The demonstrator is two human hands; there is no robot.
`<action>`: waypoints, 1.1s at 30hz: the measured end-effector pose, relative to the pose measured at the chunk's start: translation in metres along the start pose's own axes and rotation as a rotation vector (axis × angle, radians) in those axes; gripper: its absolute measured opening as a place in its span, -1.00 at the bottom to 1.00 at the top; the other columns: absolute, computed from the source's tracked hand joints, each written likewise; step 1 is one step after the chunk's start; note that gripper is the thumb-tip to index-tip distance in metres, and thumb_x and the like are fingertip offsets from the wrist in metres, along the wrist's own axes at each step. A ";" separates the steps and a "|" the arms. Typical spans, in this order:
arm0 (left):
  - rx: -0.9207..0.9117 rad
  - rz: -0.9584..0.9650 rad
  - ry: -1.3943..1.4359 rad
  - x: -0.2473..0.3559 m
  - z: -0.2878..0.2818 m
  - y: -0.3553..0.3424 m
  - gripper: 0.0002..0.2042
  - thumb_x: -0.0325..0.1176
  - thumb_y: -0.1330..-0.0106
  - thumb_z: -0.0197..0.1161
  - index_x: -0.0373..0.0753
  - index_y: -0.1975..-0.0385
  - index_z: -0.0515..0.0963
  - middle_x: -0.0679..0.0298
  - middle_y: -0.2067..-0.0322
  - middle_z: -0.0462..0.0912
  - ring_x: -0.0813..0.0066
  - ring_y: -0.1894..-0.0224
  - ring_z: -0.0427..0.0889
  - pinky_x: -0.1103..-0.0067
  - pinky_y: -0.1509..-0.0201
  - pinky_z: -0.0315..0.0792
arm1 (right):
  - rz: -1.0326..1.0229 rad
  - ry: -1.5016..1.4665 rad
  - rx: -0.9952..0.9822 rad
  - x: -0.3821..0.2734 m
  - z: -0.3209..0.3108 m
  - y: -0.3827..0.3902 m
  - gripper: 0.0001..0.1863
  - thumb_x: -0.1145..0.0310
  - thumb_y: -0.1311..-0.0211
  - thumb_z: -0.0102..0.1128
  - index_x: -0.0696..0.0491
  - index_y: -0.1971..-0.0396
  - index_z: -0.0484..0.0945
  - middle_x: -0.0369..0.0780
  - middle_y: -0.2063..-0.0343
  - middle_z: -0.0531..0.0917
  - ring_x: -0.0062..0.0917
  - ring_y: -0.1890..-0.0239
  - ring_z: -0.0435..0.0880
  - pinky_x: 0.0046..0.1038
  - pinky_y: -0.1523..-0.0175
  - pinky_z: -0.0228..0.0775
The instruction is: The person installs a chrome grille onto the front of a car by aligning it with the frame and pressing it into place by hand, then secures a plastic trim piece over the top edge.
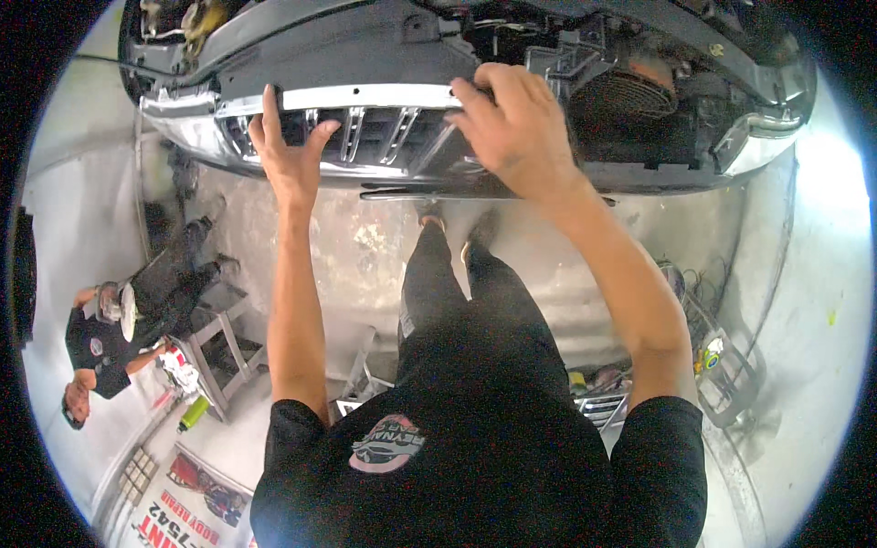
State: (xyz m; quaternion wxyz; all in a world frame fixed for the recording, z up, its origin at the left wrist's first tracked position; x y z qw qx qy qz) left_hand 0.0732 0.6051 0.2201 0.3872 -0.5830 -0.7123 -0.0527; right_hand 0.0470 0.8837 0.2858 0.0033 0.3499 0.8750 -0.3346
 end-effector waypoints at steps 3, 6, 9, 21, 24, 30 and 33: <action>-0.007 0.009 0.057 0.000 -0.004 -0.002 0.01 -0.18 0.12 0.67 -0.04 -0.43 0.24 -0.08 -0.06 0.33 0.04 -0.07 0.40 0.23 -0.13 0.43 | 0.004 0.005 0.051 -0.003 -0.001 0.000 -0.60 0.32 0.04 0.46 0.08 0.14 0.65 -0.20 0.25 0.54 -0.31 0.22 0.56 -0.29 0.13 0.43; 0.044 -0.013 0.010 -0.011 -0.012 -0.003 0.03 -0.14 0.14 0.67 0.07 -0.44 0.24 -0.28 -0.25 0.23 -0.16 -0.24 0.34 0.17 -0.22 0.42 | 0.020 0.065 0.017 -0.012 0.001 -0.007 -0.60 0.30 -0.01 0.46 0.07 0.11 0.65 -0.18 0.19 0.57 -0.29 0.16 0.57 -0.30 0.10 0.43; 0.056 -0.050 0.025 -0.013 -0.005 0.012 0.06 -0.05 0.08 0.62 0.11 -0.49 0.12 -0.32 -0.40 -0.04 -0.24 -0.42 0.09 0.04 -0.30 0.35 | 0.044 0.089 0.020 -0.014 0.001 -0.005 -0.62 0.34 -0.03 0.46 0.10 0.11 0.66 -0.14 0.15 0.59 -0.27 0.15 0.58 -0.30 0.07 0.44; 0.140 -0.167 0.088 -0.078 -0.017 0.051 -0.09 -0.10 -0.10 0.50 -0.19 -0.45 0.18 -0.27 -0.49 -0.29 -0.43 -0.50 -0.23 0.03 -0.52 -0.05 | 0.140 0.092 -0.048 -0.028 0.009 -0.004 -0.66 0.53 -0.06 0.43 0.24 0.11 0.67 -0.11 0.14 0.58 -0.27 0.12 0.59 -0.34 0.01 0.45; 0.182 -0.166 0.128 -0.085 -0.017 0.051 -0.09 -0.13 -0.05 0.53 -0.12 -0.43 0.21 -0.31 -0.48 -0.28 -0.50 -0.48 -0.22 -0.03 -0.50 -0.05 | 0.182 0.123 -0.058 -0.026 0.013 -0.004 -0.66 0.52 -0.10 0.41 0.21 0.08 0.67 -0.10 0.14 0.59 -0.26 0.07 0.60 -0.33 -0.04 0.44; 0.187 -0.150 0.156 -0.087 -0.023 0.050 -0.20 -0.07 -0.05 0.53 0.03 -0.36 0.37 -0.17 -0.50 -0.11 -0.37 -0.49 -0.09 -0.01 -0.46 0.03 | 0.182 0.261 -0.093 -0.030 0.013 0.001 -0.70 0.50 -0.16 0.36 0.18 0.08 0.67 -0.08 0.09 0.60 -0.21 0.04 0.60 -0.30 -0.09 0.43; 0.151 -0.122 0.077 -0.092 -0.026 0.049 -0.21 -0.06 -0.06 0.53 0.09 -0.37 0.38 -0.06 -0.51 -0.06 -0.29 -0.50 -0.04 -0.06 -0.46 -0.02 | 0.146 0.349 -0.107 -0.032 0.010 -0.006 -0.66 0.43 -0.12 0.41 0.13 0.06 0.67 -0.08 0.12 0.61 -0.19 0.07 0.60 -0.27 -0.08 0.43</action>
Point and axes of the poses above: each hand's wrist, its own y-axis away from the middle knuckle, its own z-axis out of the palm, x = y × z, the point moved 10 cm from there along -y, towards the middle knuckle
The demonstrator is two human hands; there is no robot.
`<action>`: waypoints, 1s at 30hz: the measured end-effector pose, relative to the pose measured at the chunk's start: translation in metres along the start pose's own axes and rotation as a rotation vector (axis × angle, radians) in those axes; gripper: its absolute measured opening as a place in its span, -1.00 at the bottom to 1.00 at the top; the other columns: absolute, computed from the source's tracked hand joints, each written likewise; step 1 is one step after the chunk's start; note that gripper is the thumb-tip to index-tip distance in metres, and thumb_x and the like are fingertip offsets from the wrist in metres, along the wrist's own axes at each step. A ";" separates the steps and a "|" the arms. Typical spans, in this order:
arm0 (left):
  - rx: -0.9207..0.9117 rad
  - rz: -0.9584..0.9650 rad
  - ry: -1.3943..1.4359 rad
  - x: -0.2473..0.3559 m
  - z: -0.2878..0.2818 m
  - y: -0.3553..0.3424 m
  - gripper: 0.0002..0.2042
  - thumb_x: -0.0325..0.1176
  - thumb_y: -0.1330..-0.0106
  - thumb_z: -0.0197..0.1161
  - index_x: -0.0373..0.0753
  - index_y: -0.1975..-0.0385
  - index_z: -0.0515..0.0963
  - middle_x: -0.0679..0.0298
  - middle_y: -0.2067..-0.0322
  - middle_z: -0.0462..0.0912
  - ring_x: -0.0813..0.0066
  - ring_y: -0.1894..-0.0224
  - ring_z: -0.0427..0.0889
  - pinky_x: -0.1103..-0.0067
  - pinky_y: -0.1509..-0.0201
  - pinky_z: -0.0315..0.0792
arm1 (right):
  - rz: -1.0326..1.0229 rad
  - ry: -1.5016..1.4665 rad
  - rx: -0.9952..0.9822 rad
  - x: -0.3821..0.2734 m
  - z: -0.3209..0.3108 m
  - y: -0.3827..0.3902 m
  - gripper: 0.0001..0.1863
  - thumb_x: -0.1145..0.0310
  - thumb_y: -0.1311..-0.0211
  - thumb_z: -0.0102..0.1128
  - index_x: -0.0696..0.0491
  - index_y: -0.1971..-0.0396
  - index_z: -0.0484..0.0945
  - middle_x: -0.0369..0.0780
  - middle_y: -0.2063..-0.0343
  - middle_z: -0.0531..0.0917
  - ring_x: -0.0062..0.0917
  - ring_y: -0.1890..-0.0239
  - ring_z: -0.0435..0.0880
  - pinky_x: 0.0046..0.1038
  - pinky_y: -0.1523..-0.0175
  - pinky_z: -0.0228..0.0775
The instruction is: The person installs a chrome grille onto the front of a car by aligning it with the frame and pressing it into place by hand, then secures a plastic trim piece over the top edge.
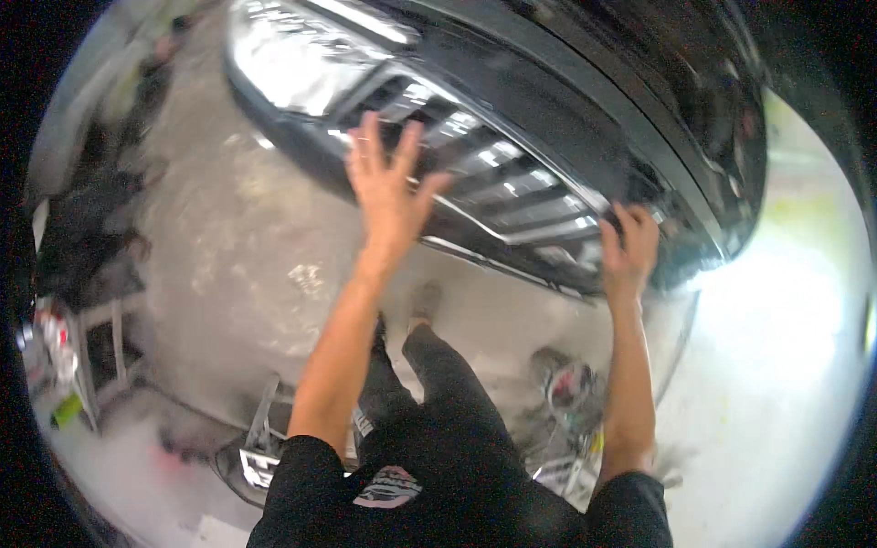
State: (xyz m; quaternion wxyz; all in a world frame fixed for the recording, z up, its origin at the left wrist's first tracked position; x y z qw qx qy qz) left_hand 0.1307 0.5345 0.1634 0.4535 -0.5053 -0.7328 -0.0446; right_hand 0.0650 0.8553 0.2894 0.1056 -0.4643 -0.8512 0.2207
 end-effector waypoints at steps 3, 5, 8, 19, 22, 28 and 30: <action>0.077 0.035 0.030 -0.003 -0.005 -0.001 -0.25 0.02 -0.10 0.48 0.09 -0.35 0.40 -0.09 -0.50 -0.02 -0.43 -0.46 -0.04 -0.15 -0.43 -0.02 | -0.062 0.016 0.050 -0.029 -0.011 -0.005 -0.74 0.42 -0.10 0.39 0.06 0.17 0.68 -0.11 0.20 0.65 -0.20 0.13 0.62 -0.27 0.02 0.45; 0.058 0.021 -0.033 -0.002 0.006 0.001 -0.25 0.06 -0.12 0.45 0.10 -0.36 0.39 -0.09 -0.50 -0.04 -0.45 -0.45 -0.01 -0.14 -0.43 -0.01 | -0.296 -0.146 0.088 -0.048 -0.010 0.017 -0.95 0.42 -0.07 0.33 -0.03 0.43 0.65 -0.17 0.40 0.64 -0.23 0.28 0.62 -0.27 0.20 0.47; 0.070 0.032 0.020 -0.001 0.010 0.007 -0.28 0.03 -0.17 0.43 0.11 -0.38 0.37 -0.09 -0.50 -0.06 -0.44 -0.46 -0.04 -0.16 -0.44 -0.04 | -0.677 -0.467 -0.509 -0.124 0.019 0.053 -0.88 0.34 0.15 0.29 -0.08 0.66 0.49 -0.28 0.57 0.55 -0.33 0.51 0.55 -0.27 0.42 0.38; 0.033 0.041 0.120 -0.008 0.016 0.009 -0.29 -0.16 -0.27 0.43 -0.06 -0.42 0.30 -0.15 -0.52 -0.17 -0.14 -0.54 -0.11 0.14 -0.51 0.02 | -0.778 -0.635 -0.422 -0.086 0.066 -0.014 -0.70 0.27 0.03 0.31 0.00 0.78 0.40 -0.25 0.72 0.43 -0.27 0.62 0.53 -0.27 0.49 0.36; 0.013 0.035 0.030 0.006 0.017 0.002 -0.25 -0.05 -0.21 0.45 -0.05 -0.40 0.33 -0.16 -0.51 -0.16 -0.17 -0.53 -0.08 0.12 -0.50 0.04 | -0.845 -0.759 -0.421 -0.100 0.060 0.015 -0.68 0.34 0.09 0.35 -0.02 0.76 0.33 -0.30 0.70 0.38 -0.40 0.64 0.45 -0.34 0.54 0.26; 0.147 0.068 0.029 0.002 0.001 0.002 -0.21 0.08 -0.04 0.44 0.03 -0.34 0.41 -0.13 -0.49 -0.05 -0.39 -0.45 0.02 -0.02 -0.44 0.13 | -1.111 -1.230 -0.467 -0.213 0.018 0.068 -0.73 0.31 0.11 0.29 -0.04 0.73 0.34 -0.34 0.68 0.36 -0.47 0.61 0.43 -0.39 0.52 0.23; 0.123 0.067 -0.062 -0.006 0.014 0.006 -0.16 0.11 -0.01 0.42 -0.01 -0.37 0.36 -0.13 -0.50 -0.06 -0.41 -0.45 0.01 -0.05 -0.45 0.11 | -1.099 -1.201 -0.362 -0.238 0.012 0.023 -0.73 0.30 0.11 0.30 -0.03 0.74 0.35 -0.33 0.68 0.37 -0.47 0.61 0.45 -0.40 0.51 0.24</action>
Point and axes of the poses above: each hand's wrist, its own y-axis away from the middle knuckle, its own z-axis out of the palm, x = y × z, the point moved 10 cm from there along -y, towards the middle knuckle
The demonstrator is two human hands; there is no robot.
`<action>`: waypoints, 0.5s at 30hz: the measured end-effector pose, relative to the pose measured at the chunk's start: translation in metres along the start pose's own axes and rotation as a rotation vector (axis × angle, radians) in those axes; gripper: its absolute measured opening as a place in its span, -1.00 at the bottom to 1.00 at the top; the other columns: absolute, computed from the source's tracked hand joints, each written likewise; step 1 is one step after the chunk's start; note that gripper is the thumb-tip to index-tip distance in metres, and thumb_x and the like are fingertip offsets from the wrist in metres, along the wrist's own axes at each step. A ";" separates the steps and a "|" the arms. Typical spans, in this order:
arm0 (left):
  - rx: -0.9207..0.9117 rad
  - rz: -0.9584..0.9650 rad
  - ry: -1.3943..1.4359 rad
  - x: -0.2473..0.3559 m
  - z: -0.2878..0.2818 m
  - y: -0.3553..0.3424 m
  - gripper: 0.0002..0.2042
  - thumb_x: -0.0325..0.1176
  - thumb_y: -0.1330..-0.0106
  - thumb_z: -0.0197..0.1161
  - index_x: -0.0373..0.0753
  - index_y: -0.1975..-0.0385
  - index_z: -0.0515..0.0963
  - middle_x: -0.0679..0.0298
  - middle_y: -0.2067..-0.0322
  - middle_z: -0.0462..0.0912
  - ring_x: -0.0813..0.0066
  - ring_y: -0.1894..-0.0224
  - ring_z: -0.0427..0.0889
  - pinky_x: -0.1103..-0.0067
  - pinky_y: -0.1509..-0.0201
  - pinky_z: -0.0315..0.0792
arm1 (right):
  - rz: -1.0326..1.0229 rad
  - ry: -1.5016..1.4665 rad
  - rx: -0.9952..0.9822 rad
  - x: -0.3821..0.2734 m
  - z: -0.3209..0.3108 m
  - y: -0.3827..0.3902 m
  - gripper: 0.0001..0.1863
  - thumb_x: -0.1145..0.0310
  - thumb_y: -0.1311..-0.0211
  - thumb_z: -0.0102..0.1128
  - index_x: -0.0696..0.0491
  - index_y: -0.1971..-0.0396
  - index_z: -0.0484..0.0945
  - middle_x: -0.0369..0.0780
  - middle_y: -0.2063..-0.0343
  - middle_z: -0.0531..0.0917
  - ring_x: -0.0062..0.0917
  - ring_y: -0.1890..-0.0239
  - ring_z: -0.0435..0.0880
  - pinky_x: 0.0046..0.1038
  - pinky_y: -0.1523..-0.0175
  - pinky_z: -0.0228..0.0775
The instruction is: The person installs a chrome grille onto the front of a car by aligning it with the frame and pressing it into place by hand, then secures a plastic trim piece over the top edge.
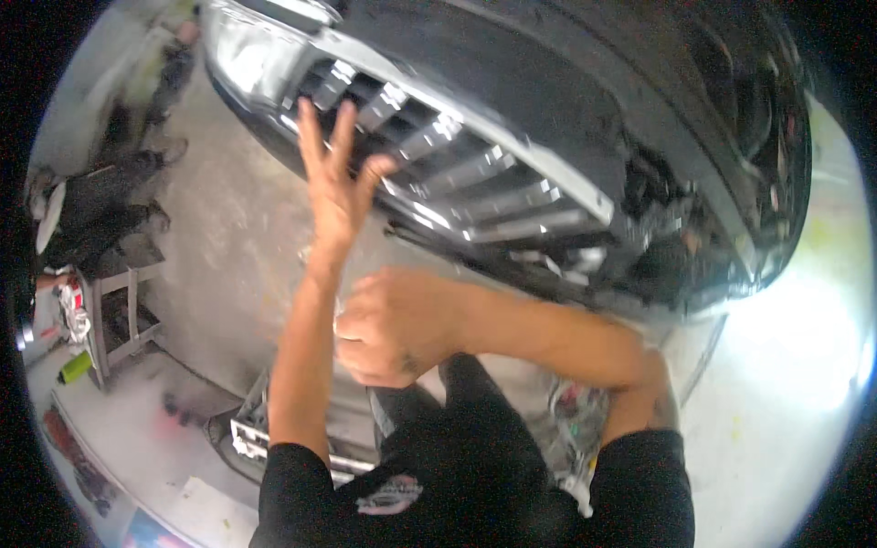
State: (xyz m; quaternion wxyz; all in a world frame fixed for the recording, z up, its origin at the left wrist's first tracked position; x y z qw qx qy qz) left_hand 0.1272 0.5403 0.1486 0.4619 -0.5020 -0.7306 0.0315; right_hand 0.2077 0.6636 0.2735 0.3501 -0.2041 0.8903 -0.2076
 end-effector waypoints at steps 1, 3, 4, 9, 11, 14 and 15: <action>0.003 -0.034 0.006 -0.003 0.002 0.001 -0.12 0.12 -0.01 0.41 -0.04 -0.40 0.31 -0.12 -0.50 -0.07 -0.41 -0.45 0.00 -0.06 -0.45 0.08 | -0.005 0.027 0.039 0.006 -0.009 -0.021 -0.73 0.30 0.11 0.30 -0.03 0.74 0.35 -0.33 0.68 0.38 -0.47 0.61 0.46 -0.40 0.51 0.25; -0.013 -0.092 0.027 0.000 0.000 0.005 -0.02 0.13 0.00 0.39 -0.17 -0.45 0.16 -0.09 -0.50 -0.06 -0.41 -0.47 -0.04 -0.08 -0.47 0.03 | -0.072 -0.014 0.154 0.001 -0.021 -0.063 -0.74 0.32 0.07 0.29 -0.01 0.74 0.36 -0.32 0.70 0.37 -0.47 0.63 0.46 -0.41 0.48 0.31; -0.002 -0.133 0.041 -0.002 -0.005 0.006 0.10 0.16 0.05 0.41 -0.26 -0.48 0.04 -0.04 -0.51 -0.04 -0.24 -0.51 -0.06 0.04 -0.54 -0.03 | -0.104 -0.037 0.210 -0.004 -0.030 -0.080 -0.73 0.32 0.05 0.28 0.00 0.74 0.37 -0.31 0.70 0.37 -0.46 0.64 0.46 -0.42 0.47 0.33; -0.106 -0.091 -0.006 0.012 -0.011 0.001 -0.24 -0.31 -0.20 0.33 -0.38 -0.40 0.17 -0.25 -0.44 0.02 -0.38 -0.46 -0.01 0.03 -0.50 0.03 | 0.174 0.306 -0.041 0.132 -0.042 -0.078 -0.74 0.40 -0.14 0.18 0.09 0.72 0.46 -0.14 0.65 0.55 -0.28 0.65 0.54 -0.35 0.47 0.41; -0.079 -0.100 -0.005 -0.006 -0.006 -0.001 -0.27 -0.40 -0.20 0.30 -0.39 -0.39 0.17 -0.23 -0.44 0.02 -0.41 -0.46 -0.03 -0.01 -0.49 0.01 | 0.245 0.371 -0.022 0.154 -0.048 -0.078 -0.72 0.40 -0.20 0.17 0.12 0.70 0.47 -0.10 0.68 0.54 -0.23 0.67 0.54 -0.31 0.52 0.37; -0.114 -0.141 -0.071 -0.013 0.004 0.009 -0.18 -0.35 -0.18 0.35 -0.37 -0.45 0.10 -0.08 -0.48 0.03 -0.30 -0.51 -0.11 -0.02 -0.51 -0.03 | 0.257 0.346 -0.049 0.155 -0.029 -0.083 -0.74 0.37 -0.10 0.23 0.08 0.72 0.47 -0.15 0.69 0.54 -0.21 0.66 0.55 -0.22 0.48 0.38; -0.043 -0.105 0.052 -0.015 0.000 0.007 -0.20 -0.36 -0.20 0.33 -0.37 -0.44 0.11 -0.07 -0.47 0.07 -0.27 -0.52 -0.10 -0.02 -0.51 -0.05 | 0.238 0.318 -0.066 0.147 -0.020 -0.089 -0.75 0.34 -0.03 0.26 0.06 0.74 0.46 -0.19 0.69 0.54 -0.22 0.65 0.56 -0.18 0.44 0.40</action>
Point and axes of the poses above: each hand's wrist, its own y-axis away from the middle knuckle, its own z-axis out of the palm, x = y × z, the point moved 10 cm from there along -y, towards the middle knuckle
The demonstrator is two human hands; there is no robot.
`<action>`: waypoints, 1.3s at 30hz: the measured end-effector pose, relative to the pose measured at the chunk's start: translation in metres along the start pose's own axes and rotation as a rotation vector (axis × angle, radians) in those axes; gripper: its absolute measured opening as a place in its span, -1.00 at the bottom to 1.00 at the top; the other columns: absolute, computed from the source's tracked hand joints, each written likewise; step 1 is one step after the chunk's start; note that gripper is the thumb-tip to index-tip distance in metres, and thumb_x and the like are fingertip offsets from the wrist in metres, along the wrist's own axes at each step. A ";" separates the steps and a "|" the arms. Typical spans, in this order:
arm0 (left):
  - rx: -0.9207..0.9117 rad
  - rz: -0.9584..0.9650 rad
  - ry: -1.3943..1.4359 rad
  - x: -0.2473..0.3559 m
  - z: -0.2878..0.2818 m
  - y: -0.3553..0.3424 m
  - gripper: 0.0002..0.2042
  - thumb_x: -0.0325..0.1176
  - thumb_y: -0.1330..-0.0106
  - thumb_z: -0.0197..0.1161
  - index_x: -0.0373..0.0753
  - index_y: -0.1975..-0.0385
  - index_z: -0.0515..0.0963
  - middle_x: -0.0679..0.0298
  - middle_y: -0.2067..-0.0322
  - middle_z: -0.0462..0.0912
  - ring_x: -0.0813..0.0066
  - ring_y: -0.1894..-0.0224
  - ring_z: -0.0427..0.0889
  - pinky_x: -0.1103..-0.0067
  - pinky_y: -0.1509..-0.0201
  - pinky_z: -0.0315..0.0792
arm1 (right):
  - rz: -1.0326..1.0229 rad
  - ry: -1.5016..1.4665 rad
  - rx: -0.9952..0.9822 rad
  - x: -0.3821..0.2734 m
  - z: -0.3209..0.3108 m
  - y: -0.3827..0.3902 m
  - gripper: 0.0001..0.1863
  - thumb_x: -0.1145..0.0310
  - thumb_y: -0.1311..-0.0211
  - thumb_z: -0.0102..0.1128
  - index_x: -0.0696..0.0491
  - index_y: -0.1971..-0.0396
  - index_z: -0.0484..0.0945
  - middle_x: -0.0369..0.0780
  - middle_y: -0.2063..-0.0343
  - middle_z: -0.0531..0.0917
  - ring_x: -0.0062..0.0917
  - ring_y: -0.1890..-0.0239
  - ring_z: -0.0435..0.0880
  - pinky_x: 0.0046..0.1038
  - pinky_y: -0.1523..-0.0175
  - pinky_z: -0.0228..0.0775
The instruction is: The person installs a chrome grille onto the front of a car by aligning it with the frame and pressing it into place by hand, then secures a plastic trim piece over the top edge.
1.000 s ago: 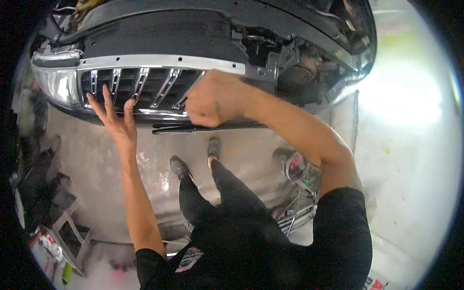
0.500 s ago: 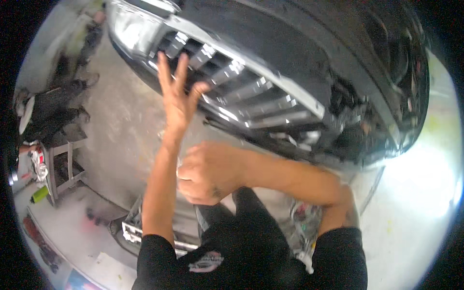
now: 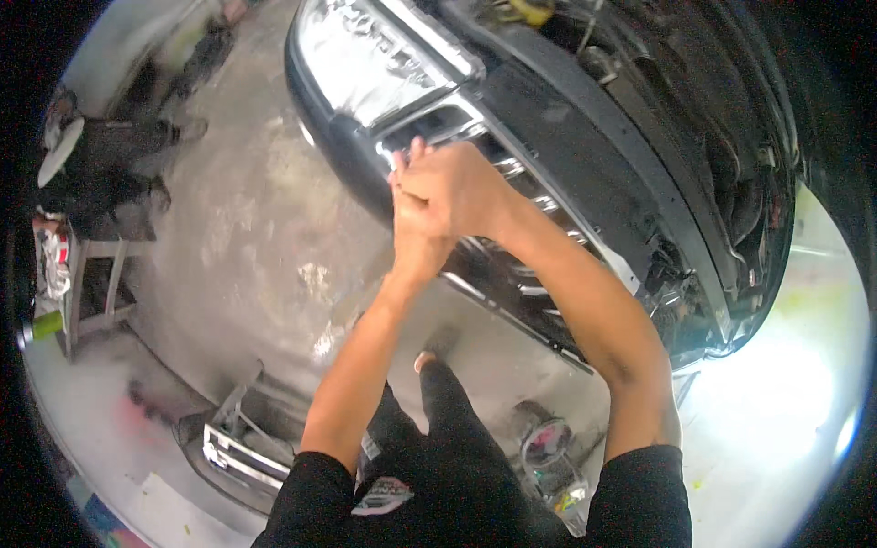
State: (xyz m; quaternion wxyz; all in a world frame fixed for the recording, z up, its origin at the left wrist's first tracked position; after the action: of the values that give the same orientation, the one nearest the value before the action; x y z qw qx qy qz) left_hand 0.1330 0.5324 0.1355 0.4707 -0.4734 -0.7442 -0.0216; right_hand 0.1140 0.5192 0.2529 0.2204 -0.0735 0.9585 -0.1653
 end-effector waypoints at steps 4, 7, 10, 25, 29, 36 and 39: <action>-0.047 -0.105 0.251 -0.014 0.002 0.003 -0.20 -0.19 -0.14 0.41 -0.35 -0.37 0.21 -0.15 -0.45 0.07 -0.22 -0.52 -0.09 -0.04 -0.51 -0.07 | -0.134 -0.074 -0.074 -0.043 0.016 -0.034 -0.75 0.32 0.10 0.28 0.07 0.77 0.43 -0.19 0.74 0.46 -0.20 0.68 0.48 -0.26 0.51 0.31; 0.018 -0.145 0.105 0.000 -0.008 -0.002 -0.01 0.04 0.06 0.50 -0.35 -0.36 0.21 -0.29 -0.44 -0.03 -0.24 -0.51 -0.07 -0.12 -0.48 -0.06 | 0.312 -0.079 0.010 0.066 0.001 -0.028 -0.72 0.35 -0.02 0.25 0.16 0.74 0.44 -0.09 0.74 0.47 -0.19 0.69 0.48 -0.26 0.55 0.29; 0.064 -0.161 0.176 -0.002 -0.015 0.000 0.00 -0.06 0.01 0.53 -0.19 -0.44 0.11 -0.18 -0.41 0.06 -0.25 -0.47 -0.01 -0.24 -0.43 -0.08 | 0.131 0.113 -0.044 0.047 0.008 -0.038 -0.71 0.39 -0.05 0.23 0.18 0.76 0.42 -0.07 0.76 0.47 -0.19 0.69 0.50 -0.24 0.56 0.31; -0.069 -0.228 0.055 -0.010 -0.001 0.010 -0.26 0.12 -0.21 0.31 -0.25 -0.29 0.37 -0.04 -0.33 0.27 -0.17 -0.44 0.07 -0.25 -0.43 -0.12 | -0.242 0.215 -0.248 0.036 0.104 -0.057 -0.80 0.31 0.08 0.25 0.08 0.73 0.53 -0.11 0.72 0.50 -0.14 0.65 0.54 -0.19 0.50 0.40; 0.005 -0.200 0.116 -0.010 -0.001 0.018 -0.23 0.08 -0.13 0.38 -0.22 -0.30 0.38 -0.07 -0.35 0.25 -0.22 -0.45 0.06 -0.30 -0.42 -0.20 | 0.189 0.102 -0.408 0.069 0.123 -0.041 -0.77 0.31 -0.02 0.24 0.12 0.69 0.52 -0.08 0.68 0.49 -0.08 0.63 0.52 -0.13 0.46 0.39; 0.014 -0.211 0.183 -0.013 -0.019 0.009 -0.19 0.00 -0.13 0.43 -0.19 -0.38 0.30 -0.06 -0.46 0.07 -0.19 -0.51 -0.03 -0.31 -0.41 -0.18 | 0.190 0.236 -0.080 0.030 0.016 -0.028 -0.88 0.51 -0.02 0.31 0.16 0.58 0.53 -0.13 0.56 0.56 -0.20 0.50 0.58 -0.24 0.38 0.43; 0.005 -0.202 0.209 -0.017 -0.021 0.011 -0.26 -0.16 -0.19 0.41 -0.17 -0.38 0.30 -0.06 -0.48 0.01 -0.19 -0.52 -0.06 -0.25 -0.43 -0.12 | 0.166 0.475 0.030 0.004 -0.019 -0.001 -0.82 0.58 -0.01 0.32 0.16 0.33 0.60 -0.13 0.39 0.61 -0.22 0.40 0.60 -0.27 0.28 0.48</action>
State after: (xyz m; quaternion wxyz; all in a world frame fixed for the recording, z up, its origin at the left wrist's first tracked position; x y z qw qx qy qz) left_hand 0.1575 0.5168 0.1302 0.5420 -0.3902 -0.7351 -0.1161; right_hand 0.1026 0.5227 0.2676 0.0030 0.0494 0.9836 -0.1734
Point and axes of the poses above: each hand's wrist, its own y-axis away from the middle knuckle, its own z-axis out of the palm, x = y × z, the point moved 10 cm from there along -y, towards the middle knuckle
